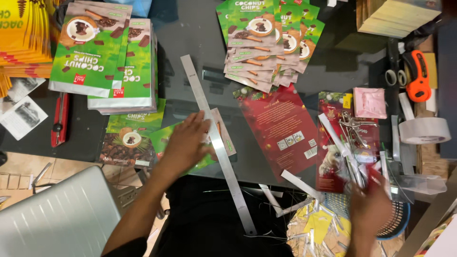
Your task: The person trims printed coconut chips packaging sheets using a utility knife and a metal ruler on a work surface, handling the sheets and ruler to align cuts and removing the trimmed strips.
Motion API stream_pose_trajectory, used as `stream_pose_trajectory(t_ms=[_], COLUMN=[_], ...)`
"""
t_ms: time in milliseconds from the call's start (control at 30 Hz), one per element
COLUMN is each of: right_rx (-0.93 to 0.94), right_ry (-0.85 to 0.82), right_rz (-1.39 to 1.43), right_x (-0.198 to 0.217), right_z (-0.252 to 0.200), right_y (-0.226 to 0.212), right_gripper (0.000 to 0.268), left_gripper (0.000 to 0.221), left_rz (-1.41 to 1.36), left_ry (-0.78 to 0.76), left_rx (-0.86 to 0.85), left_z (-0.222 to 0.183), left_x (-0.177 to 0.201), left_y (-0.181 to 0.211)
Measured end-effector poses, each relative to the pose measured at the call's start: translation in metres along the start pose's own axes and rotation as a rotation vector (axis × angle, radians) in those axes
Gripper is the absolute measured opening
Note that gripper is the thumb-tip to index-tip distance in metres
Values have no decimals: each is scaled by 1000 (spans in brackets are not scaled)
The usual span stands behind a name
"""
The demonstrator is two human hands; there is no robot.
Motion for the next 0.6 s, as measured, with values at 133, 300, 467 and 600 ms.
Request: stream_pose_trajectory(t_ms=[133,300,467,600], right_rx=[28,-63,220,-5], right_ry=[228,-1091,-1073,-886], right_rz=[99,1176,1113,1154], right_x=[-7,-38,-51,-77], right_z=[-54,-158,-146,-98], right_y=[39,-128,-147,-96], right_gripper=[46,37,28,32], left_gripper=[79,122,131,169], left_rz=[-101,121,139,549], left_ry=[74,170,80,352], left_rx=[35,-42,-32,-321], left_z=[-2,15,-15,-35], left_x=[15,-26,-33,-85], left_y=[-14,-41,-15,-18])
Point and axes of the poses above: each hand's wrist, its own z-axis towards the middle knuckle, its own x-axis out of the back of the hand, y = z × x, the point moved 4 cm from there along z, towards the middle knuckle, and after that the axes turned 3 degrees about -x, right-handed, at the moved point
